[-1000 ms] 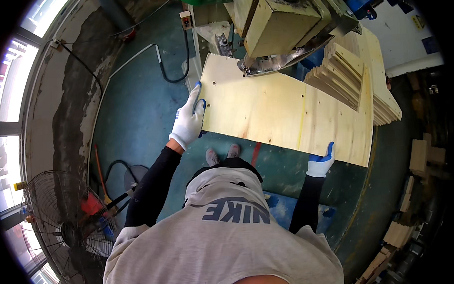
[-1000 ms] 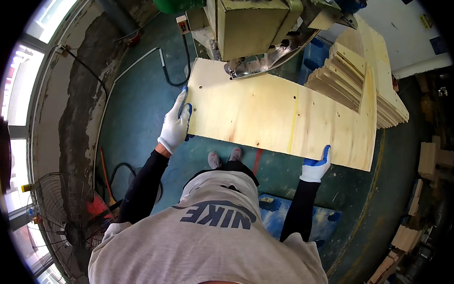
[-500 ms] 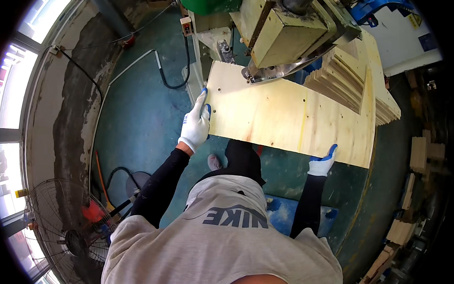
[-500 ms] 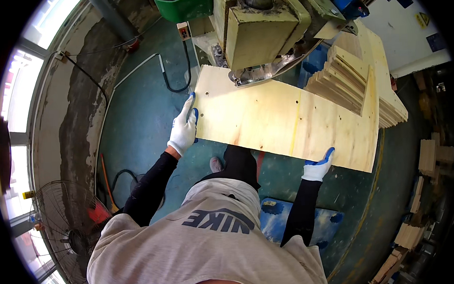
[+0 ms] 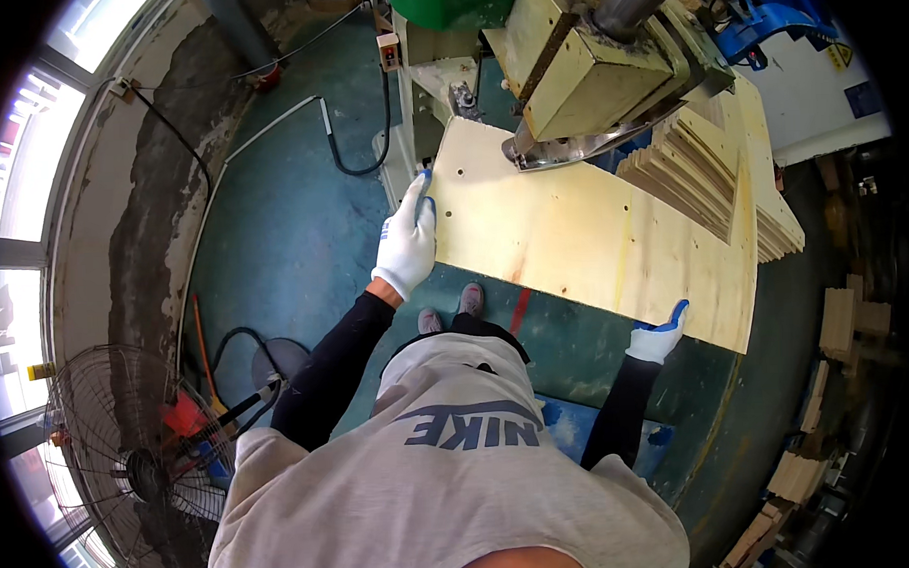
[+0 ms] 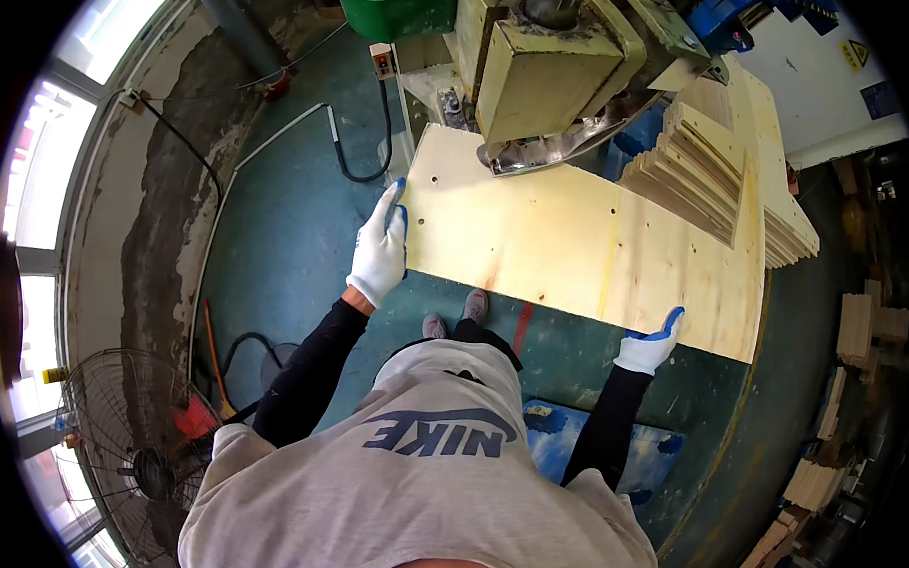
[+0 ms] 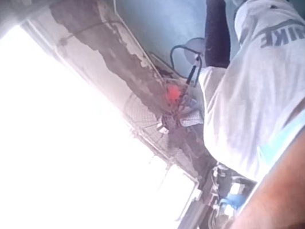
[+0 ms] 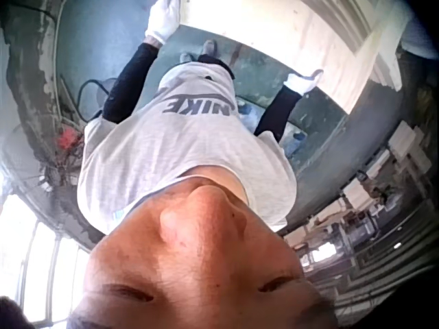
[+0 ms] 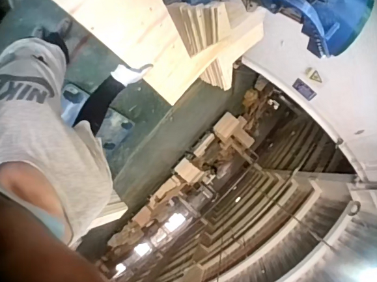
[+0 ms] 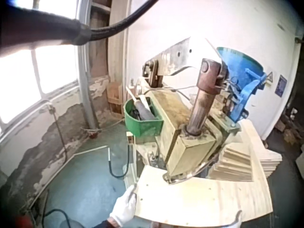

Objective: The person staples large L-shaped wooden boards using a pneumatic industrial stapler, then stacks the stapled boards onto a wooden pallet.

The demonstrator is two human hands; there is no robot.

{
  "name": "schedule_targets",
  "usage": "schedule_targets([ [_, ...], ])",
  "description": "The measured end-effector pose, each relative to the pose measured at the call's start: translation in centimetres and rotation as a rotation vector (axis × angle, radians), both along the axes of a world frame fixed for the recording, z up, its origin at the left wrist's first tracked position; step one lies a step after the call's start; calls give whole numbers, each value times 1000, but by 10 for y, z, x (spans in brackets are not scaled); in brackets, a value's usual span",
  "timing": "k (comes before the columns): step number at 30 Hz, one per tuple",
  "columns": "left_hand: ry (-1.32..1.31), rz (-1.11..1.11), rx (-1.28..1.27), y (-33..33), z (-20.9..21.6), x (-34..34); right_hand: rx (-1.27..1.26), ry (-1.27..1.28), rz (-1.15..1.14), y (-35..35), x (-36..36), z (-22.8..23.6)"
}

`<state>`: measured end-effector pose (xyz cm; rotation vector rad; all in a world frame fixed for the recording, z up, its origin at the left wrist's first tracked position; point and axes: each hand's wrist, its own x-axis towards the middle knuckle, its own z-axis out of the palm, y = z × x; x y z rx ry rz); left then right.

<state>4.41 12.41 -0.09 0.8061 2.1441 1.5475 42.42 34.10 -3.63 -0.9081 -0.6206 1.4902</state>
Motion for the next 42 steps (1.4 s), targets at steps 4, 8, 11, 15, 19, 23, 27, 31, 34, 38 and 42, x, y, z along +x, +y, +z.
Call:
schedule_targets([
  [4,-60,-135,-75,41,2,-4,25,-51,-56,5,27,0],
  [8,-65,-179,-29,67,-5,-4,65,-118,-125,-1,41,-2],
  [11,-127,-212,-58,68,-1,-4,24,-114,-163,-8,42,7],
  [15,-214,-234,-142,57,-5,-2,47,-192,-143,-12,62,-14],
  [19,-70,-222,-61,62,-15,-5,-1,-99,-190,-20,61,-26],
  [23,168,-80,-42,56,-28,-5,-8,-50,-179,-29,45,-11],
  [27,-166,-231,-386,26,-3,-1,1,-100,-165,-30,38,-6],
  [31,57,-252,-313,31,-17,0,43,-132,-176,-29,43,-17],
  [34,-15,-218,-279,31,-18,1,-17,-64,-199,-28,40,-10],
  [38,29,-196,-249,32,-8,2,22,-108,-201,-27,42,-11],
  [42,102,-199,-184,55,-20,-7,61,-64,-212,-12,41,-17],
])
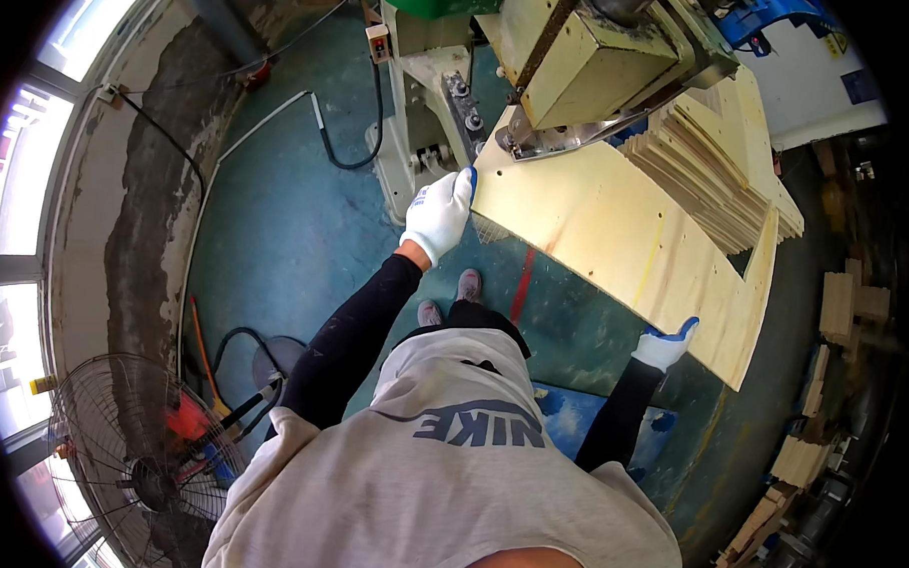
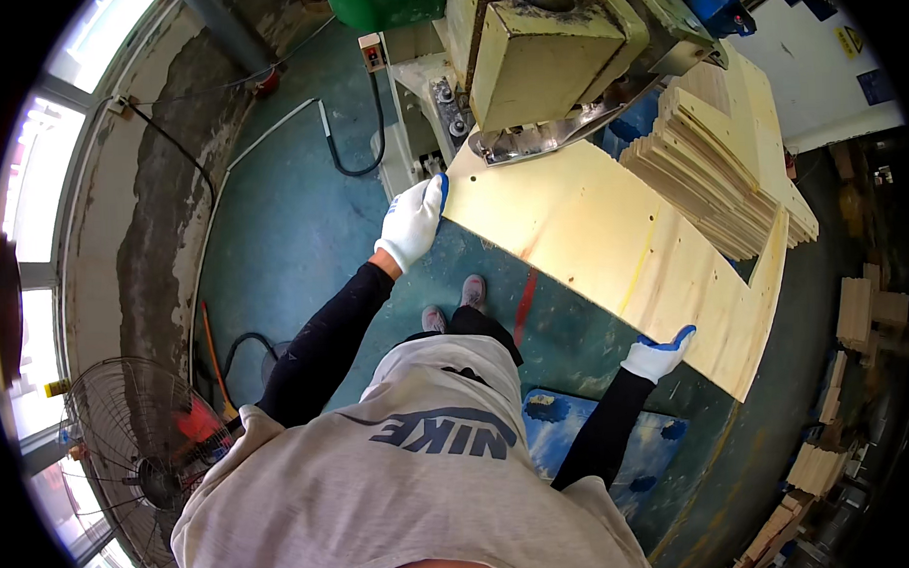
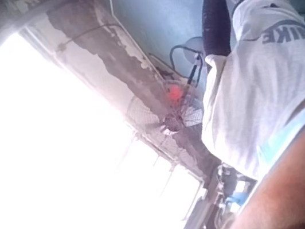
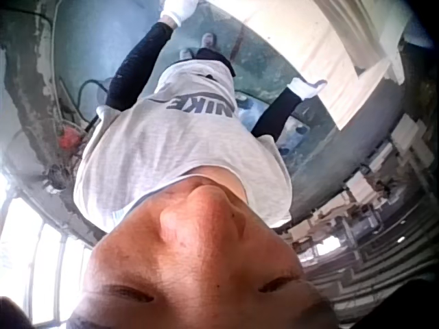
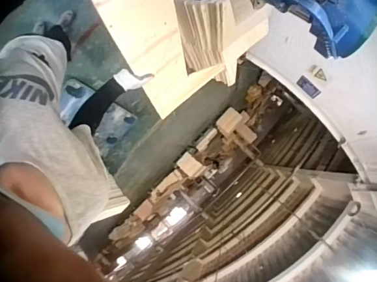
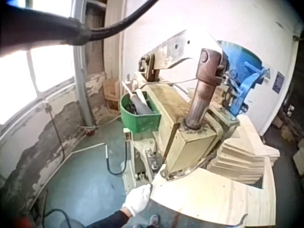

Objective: The person staples large L-shaped wooden boards using a pneumatic industrial stapler, then stacks the stapled boards onto a wooden pallet.

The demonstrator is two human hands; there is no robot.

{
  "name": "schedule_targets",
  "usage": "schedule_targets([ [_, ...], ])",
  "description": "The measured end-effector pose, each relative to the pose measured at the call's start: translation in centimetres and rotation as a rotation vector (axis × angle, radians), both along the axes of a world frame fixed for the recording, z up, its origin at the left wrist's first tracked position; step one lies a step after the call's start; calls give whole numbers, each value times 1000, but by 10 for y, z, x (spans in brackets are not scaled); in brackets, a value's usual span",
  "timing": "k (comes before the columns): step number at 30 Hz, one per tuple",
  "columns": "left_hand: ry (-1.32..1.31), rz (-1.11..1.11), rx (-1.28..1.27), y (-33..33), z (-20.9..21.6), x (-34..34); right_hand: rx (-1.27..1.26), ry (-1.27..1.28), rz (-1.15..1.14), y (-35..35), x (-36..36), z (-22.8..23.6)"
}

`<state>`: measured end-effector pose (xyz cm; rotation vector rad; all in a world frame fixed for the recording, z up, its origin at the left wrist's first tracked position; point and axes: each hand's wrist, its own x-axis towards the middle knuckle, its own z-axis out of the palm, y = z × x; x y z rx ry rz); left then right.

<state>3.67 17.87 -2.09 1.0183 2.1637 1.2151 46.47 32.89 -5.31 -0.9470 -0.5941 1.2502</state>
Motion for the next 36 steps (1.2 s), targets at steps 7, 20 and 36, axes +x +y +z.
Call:
schedule_targets([
  [7,-68,-18,-72,33,-2,-16,-44,55,-83,28,-14,-4],
  [20,-26,1,2,40,-11,-17,-29,-45,-99,37,-9,-16],
  [36,-321,58,-109,-31,27,15,-107,138,159,33,-4,-2],
])
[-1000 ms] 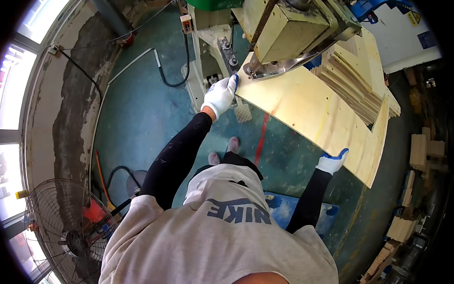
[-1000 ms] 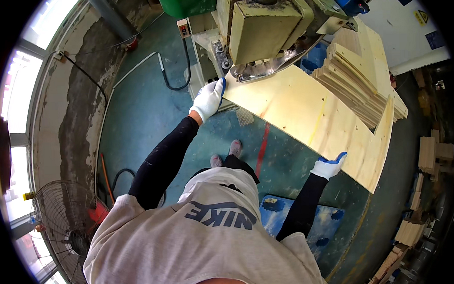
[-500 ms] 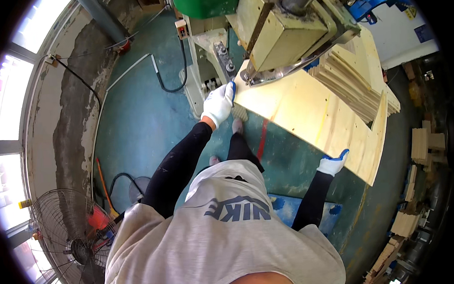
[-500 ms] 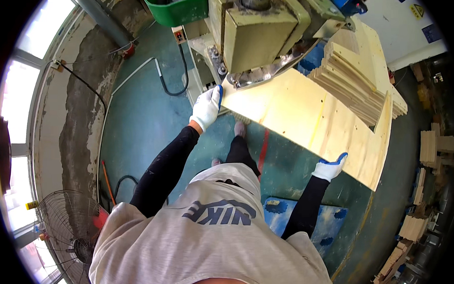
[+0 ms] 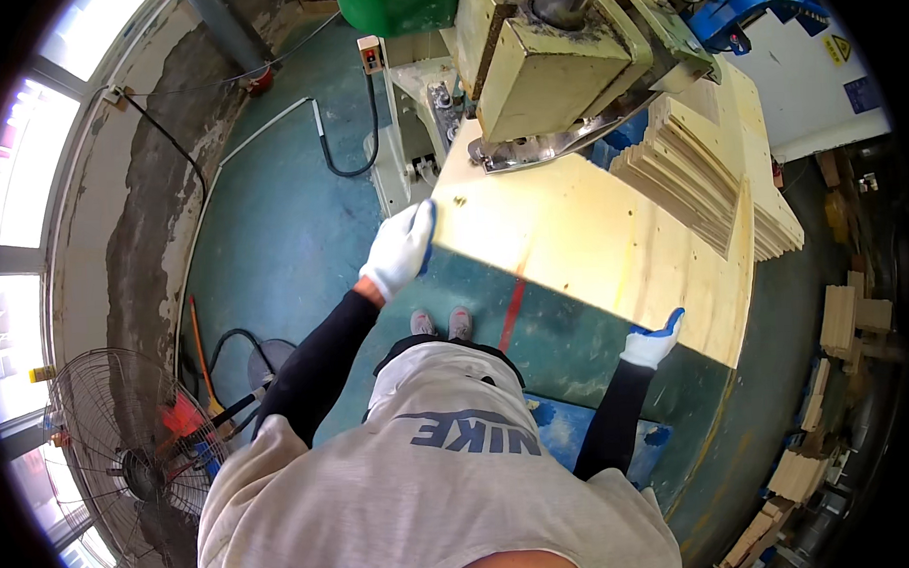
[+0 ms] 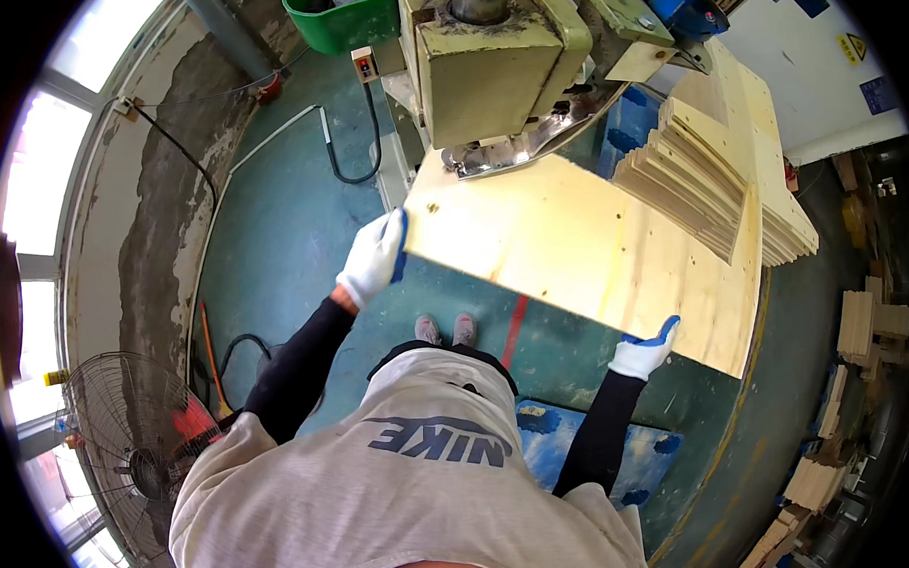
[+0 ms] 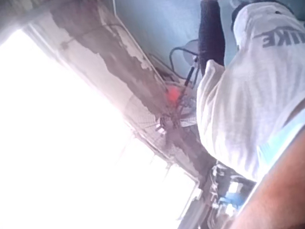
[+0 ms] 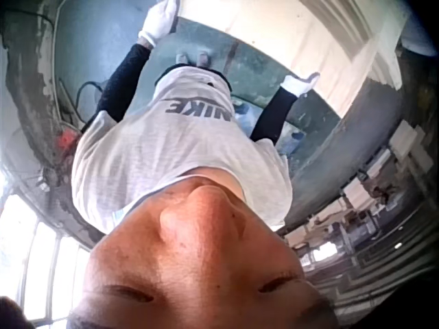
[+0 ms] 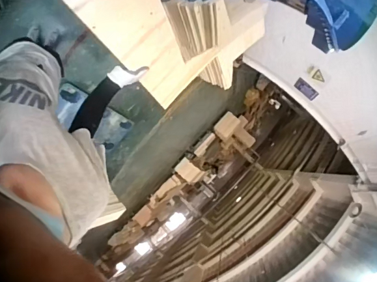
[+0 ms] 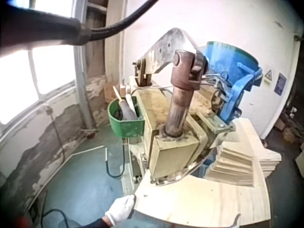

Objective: The person staples large L-shaped wooden boards using a pneumatic industrial stapler, then stacks the stapled boards onto a wooden pallet.

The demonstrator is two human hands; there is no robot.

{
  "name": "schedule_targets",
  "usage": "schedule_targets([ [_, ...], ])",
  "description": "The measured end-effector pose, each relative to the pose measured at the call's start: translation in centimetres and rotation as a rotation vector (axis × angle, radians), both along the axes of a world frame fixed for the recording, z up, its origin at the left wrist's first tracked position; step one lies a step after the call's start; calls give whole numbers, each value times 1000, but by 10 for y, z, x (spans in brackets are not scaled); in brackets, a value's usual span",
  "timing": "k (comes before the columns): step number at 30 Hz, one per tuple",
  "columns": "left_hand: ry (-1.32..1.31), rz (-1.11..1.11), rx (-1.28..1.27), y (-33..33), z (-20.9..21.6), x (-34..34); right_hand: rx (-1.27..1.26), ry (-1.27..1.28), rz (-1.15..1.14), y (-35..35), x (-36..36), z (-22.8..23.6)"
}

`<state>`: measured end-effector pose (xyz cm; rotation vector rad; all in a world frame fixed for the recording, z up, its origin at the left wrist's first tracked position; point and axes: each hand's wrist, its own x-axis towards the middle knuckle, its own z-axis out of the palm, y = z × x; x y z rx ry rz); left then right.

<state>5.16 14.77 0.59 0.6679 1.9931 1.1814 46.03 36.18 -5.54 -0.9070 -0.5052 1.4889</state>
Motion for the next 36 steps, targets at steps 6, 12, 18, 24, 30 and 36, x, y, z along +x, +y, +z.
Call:
schedule_targets([
  [6,-254,195,300,-152,4,-23,-127,6,238,-103,-60,45],
  [12,146,427,160,-164,-10,-81,-168,113,303,-130,-128,31],
  [18,104,393,177,-158,-13,-119,-193,128,258,-138,-147,29],
  [24,44,329,189,-146,1,-140,-145,141,199,-151,-158,38],
  [30,134,277,195,-114,-1,-157,-177,167,163,-126,-174,22],
  [36,259,186,54,-95,-11,-176,-139,170,247,-113,-176,12],
])
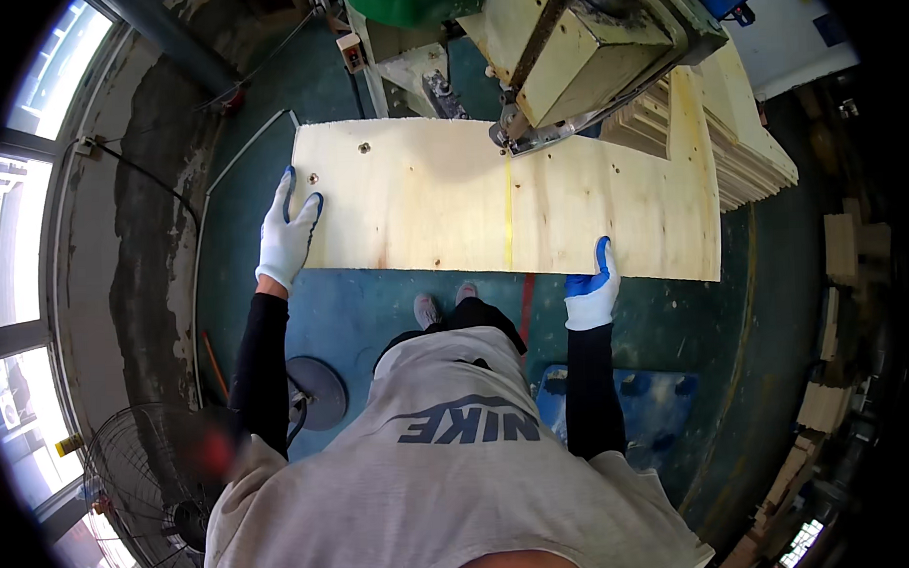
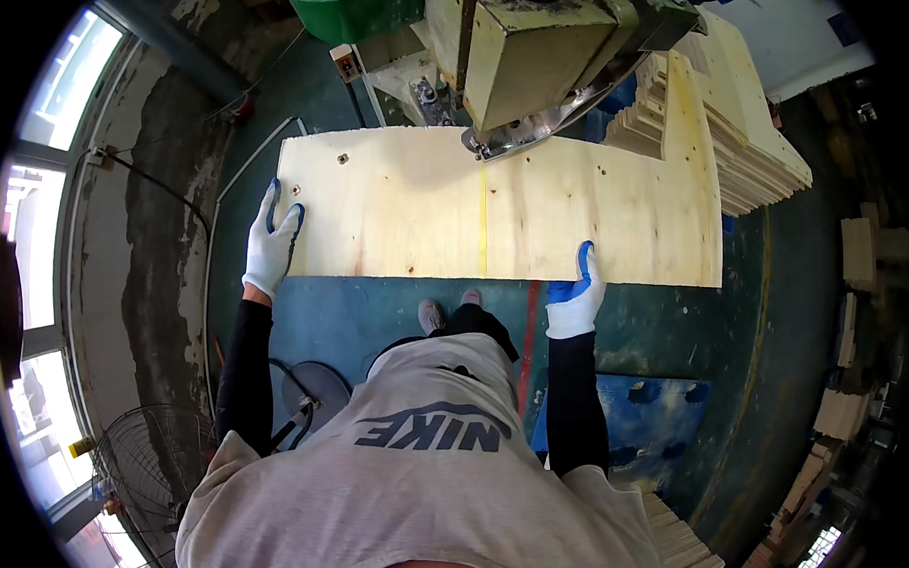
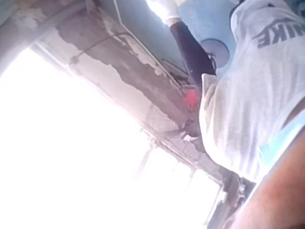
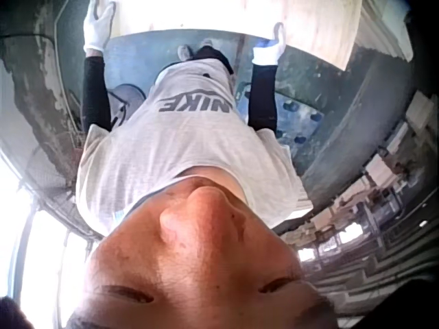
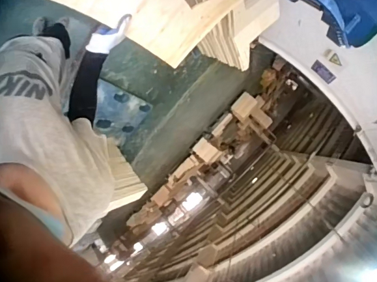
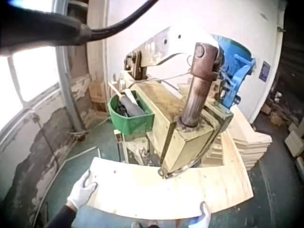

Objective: The person staples large L-shaped wooden boards using a pneumatic industrial stapler, then stacks the stapled boards onto a wooden pallet.

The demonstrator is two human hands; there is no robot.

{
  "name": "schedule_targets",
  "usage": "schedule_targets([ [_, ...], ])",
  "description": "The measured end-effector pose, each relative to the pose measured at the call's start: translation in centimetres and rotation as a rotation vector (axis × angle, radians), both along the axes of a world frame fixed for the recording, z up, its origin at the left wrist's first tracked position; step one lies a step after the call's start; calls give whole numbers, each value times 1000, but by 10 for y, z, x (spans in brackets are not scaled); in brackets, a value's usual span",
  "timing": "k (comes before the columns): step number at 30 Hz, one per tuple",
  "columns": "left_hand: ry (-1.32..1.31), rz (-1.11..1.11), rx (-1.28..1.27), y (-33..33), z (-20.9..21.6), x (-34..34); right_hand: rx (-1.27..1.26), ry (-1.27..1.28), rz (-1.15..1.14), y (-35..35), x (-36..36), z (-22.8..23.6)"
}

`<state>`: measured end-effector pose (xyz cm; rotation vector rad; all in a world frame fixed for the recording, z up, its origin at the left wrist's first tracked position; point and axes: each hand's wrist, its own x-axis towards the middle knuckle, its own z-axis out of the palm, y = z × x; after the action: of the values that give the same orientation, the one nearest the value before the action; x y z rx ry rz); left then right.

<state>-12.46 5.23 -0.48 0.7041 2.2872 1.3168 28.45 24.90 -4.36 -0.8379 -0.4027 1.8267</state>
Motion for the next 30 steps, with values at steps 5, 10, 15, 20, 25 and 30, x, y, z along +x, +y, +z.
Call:
schedule_targets([
  [5,-36,-13,69,-3,-5,0,-36,-33,-53,-9,-3,3],
  [10,-138,-10,65,4,4,-3,-43,20,-42,0,-4,0],
  [15,-159,-27,193,17,-9,-19,27,104,-155,8,31,-3],
  [20,-418,-132,286,-1,20,-43,104,-49,-135,34,106,6],
  [25,-1009,-240,1009,-58,-28,38,106,-89,-120,25,103,17],
  [30,-1222,37,975,8,-50,152,111,-134,-56,28,118,12],
])
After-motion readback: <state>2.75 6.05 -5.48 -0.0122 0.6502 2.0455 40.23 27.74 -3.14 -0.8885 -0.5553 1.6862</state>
